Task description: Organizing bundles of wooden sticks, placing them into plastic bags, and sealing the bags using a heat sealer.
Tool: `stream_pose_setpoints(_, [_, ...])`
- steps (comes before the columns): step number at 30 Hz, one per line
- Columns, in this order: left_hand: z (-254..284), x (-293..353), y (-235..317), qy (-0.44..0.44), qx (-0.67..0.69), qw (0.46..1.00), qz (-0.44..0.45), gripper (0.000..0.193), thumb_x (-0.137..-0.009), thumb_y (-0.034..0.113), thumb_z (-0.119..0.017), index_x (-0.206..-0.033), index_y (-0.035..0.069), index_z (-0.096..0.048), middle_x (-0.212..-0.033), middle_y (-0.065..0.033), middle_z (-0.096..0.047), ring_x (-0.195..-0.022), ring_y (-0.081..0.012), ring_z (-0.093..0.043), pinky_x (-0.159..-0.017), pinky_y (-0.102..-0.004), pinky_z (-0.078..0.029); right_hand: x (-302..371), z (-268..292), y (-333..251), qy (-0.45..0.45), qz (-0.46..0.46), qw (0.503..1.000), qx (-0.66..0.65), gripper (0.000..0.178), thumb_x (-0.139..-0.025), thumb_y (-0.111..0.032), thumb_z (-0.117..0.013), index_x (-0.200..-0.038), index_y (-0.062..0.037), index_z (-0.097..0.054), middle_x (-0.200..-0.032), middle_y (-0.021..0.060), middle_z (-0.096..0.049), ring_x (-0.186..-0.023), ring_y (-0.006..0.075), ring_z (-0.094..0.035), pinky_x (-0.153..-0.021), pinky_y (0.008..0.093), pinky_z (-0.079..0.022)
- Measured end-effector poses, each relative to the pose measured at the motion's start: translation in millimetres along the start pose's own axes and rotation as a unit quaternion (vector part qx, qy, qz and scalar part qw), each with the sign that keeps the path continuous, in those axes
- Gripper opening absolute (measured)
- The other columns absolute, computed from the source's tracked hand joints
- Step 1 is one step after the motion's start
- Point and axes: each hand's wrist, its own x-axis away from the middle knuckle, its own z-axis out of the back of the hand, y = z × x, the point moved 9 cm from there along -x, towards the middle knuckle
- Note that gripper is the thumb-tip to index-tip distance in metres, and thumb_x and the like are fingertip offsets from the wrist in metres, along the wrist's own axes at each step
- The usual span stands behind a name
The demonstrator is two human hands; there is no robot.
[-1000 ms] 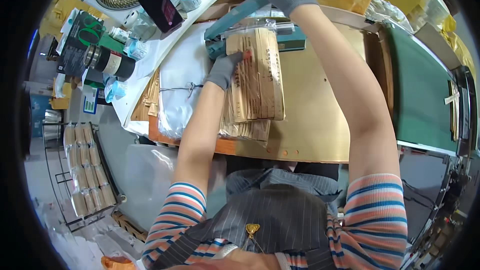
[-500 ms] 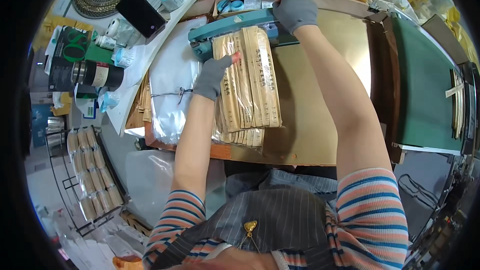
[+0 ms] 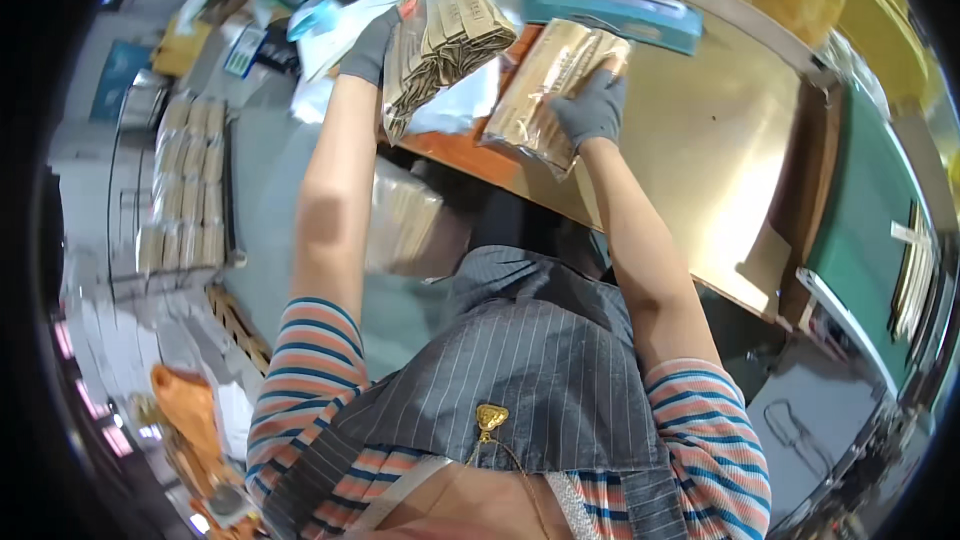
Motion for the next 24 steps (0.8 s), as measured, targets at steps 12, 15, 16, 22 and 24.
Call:
stream_pose_setpoints(12, [128.9,126.5,-20.4,0.204,-0.005,0.979,-0.013,0.038,-0.08,0.032,-0.065,-0.103,0.002,-0.064,-0.092,-0.0126,-0.065,-0.082,-0.0237,-0.063,-0.068,-0.0347,-0.051,43.5,60.6,-148.5,-0.363,-0.09,0.725,-0.578,0.048,-0.086,-0.027,-0.055,-0.124,0.0003,-0.046,-0.108,0.0138,-0.061,-0.099,0.022,-0.061,-0.087,0.0358,-0.05])
stream_pose_setpoints(15, [145.9,86.4,-67.0,0.305,-0.088,0.912,-0.259,0.032,-0.086,0.029,-0.055,-0.102,0.003,-0.063,-0.099,-0.0168,-0.063,-0.093,-0.0219,-0.059,-0.08,-0.033,-0.045,96.8,-29.3,-197.6,-0.511,-0.127,0.646,-0.553,0.051,-0.082,-0.021,-0.058,-0.125,0.002,-0.045,-0.109,0.0137,-0.061,-0.098,0.0222,-0.061,-0.087,0.0342,-0.049])
stream_pose_setpoints(16, [134.5,91.6,-68.0,0.249,-0.089,0.944,-0.197,0.034,-0.087,0.031,-0.053,-0.102,0.003,-0.063,-0.101,-0.0166,-0.062,-0.094,-0.0223,-0.058,-0.078,-0.0336,-0.045,90.6,-27.8,-198.9,-0.463,-0.094,0.672,-0.571,0.051,-0.079,-0.021,-0.059,-0.123,0.0028,-0.048,-0.108,0.013,-0.062,-0.099,0.0215,-0.06,-0.087,0.0334,-0.048])
stream_pose_setpoints(22, [337.6,238.7,7.2,0.362,-0.552,0.741,-0.122,0.051,-0.079,0.034,-0.065,-0.114,-0.002,-0.054,-0.097,-0.0165,-0.064,-0.087,-0.0281,-0.062,-0.076,-0.0318,-0.049,100.5,-20.1,-391.0,-0.487,0.128,0.685,-0.526,0.044,-0.076,-0.031,-0.062,-0.105,0.0015,-0.054,-0.094,0.0105,-0.062,-0.089,0.02,-0.06,-0.077,0.035,-0.047])
stream_pose_setpoints(24, [403.7,274.5,-32.6,0.408,-0.604,0.682,-0.062,0.048,-0.083,0.039,-0.06,-0.109,-0.001,-0.057,-0.094,-0.015,-0.065,-0.085,-0.0252,-0.063,-0.073,-0.0313,-0.049,120.1,-41.7,-451.7,-0.409,0.201,0.705,-0.544,0.036,-0.078,-0.034,-0.06,-0.091,-0.0006,-0.06,-0.082,0.0087,-0.064,-0.074,0.0192,-0.061,-0.065,0.036,-0.049])
